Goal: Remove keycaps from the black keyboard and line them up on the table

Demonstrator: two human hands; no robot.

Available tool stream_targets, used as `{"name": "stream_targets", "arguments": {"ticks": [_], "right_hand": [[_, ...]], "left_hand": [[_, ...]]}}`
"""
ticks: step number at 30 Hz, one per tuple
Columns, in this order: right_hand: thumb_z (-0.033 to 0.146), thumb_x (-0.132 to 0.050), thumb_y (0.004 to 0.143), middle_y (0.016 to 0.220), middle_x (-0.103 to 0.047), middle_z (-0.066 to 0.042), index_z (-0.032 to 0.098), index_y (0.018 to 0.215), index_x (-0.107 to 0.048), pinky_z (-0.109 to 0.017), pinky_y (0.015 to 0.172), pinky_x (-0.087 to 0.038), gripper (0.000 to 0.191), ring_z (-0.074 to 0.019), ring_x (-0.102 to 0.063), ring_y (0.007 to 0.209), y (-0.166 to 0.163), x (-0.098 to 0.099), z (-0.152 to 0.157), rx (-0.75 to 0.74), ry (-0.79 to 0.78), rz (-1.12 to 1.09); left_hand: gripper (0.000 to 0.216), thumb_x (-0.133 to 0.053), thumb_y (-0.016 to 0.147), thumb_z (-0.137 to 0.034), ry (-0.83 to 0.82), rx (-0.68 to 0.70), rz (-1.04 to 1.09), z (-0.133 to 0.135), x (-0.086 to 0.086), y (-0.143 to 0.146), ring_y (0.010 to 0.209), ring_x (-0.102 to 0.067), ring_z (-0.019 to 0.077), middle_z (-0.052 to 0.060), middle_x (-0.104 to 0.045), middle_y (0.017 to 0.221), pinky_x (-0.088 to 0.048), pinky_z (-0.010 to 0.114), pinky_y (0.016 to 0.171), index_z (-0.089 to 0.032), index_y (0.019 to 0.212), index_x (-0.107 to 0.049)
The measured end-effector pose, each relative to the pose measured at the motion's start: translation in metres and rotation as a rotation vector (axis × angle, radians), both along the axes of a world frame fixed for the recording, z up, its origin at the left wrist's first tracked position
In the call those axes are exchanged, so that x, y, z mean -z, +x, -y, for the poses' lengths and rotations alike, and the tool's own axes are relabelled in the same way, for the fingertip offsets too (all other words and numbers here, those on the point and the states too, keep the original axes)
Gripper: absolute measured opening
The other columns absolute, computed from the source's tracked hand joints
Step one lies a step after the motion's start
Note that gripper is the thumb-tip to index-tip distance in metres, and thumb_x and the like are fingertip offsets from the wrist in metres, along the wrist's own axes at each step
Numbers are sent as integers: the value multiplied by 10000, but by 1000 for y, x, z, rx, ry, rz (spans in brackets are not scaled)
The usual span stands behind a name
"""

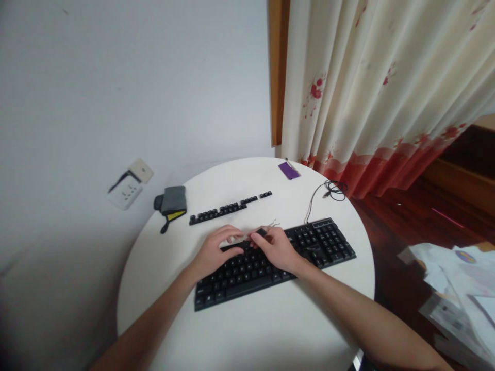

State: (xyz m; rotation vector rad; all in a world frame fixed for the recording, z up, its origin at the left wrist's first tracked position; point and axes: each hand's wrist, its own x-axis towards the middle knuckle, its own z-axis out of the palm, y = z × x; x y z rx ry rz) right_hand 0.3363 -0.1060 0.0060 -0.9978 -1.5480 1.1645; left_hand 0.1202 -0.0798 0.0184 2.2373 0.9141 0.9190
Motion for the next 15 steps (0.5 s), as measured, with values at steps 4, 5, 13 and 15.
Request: {"name": "stream_targets", "arguments": {"ticks": [4,5,13,15], "right_hand": [[389,-566,930,842,-704,-53,160,930,-719,-295,731,-521,275,-173,-644,760,-7,0,6,-2,-2,-46],[390,-565,932,866,-704,-55,163,943,-716,-298,743,-523,273,-174,-646,779,-7,1,6,1,0,-51],[416,-493,969,867,-721,-45,182,1021,-687,-306,760,-536,309,-169,-665,785,-8,6,1,-74,-81,-163],[417,-500,966,836,-717,-42,177,1000,-689,-301,750,-533,307,-169,-665,773,-8,6,1,-58,-73,-151]], "left_hand": [[174,-706,842,-264,-3,41,21,3,4,3,852,-628,161,44,-675,931,-523,292,776,-197,1001,-683],[155,-695,850,-256,1,36,30,3,5,3,844,-629,159,44,-675,922,-524,293,776,-197,993,-685],[140,-671,870,-232,65,37,40,1,6,3,899,-641,171,53,-691,956,-526,315,832,-209,1007,-690],[136,-662,878,-236,89,36,28,2,5,4,911,-640,171,51,-693,968,-523,316,843,-212,1010,-687]]}}
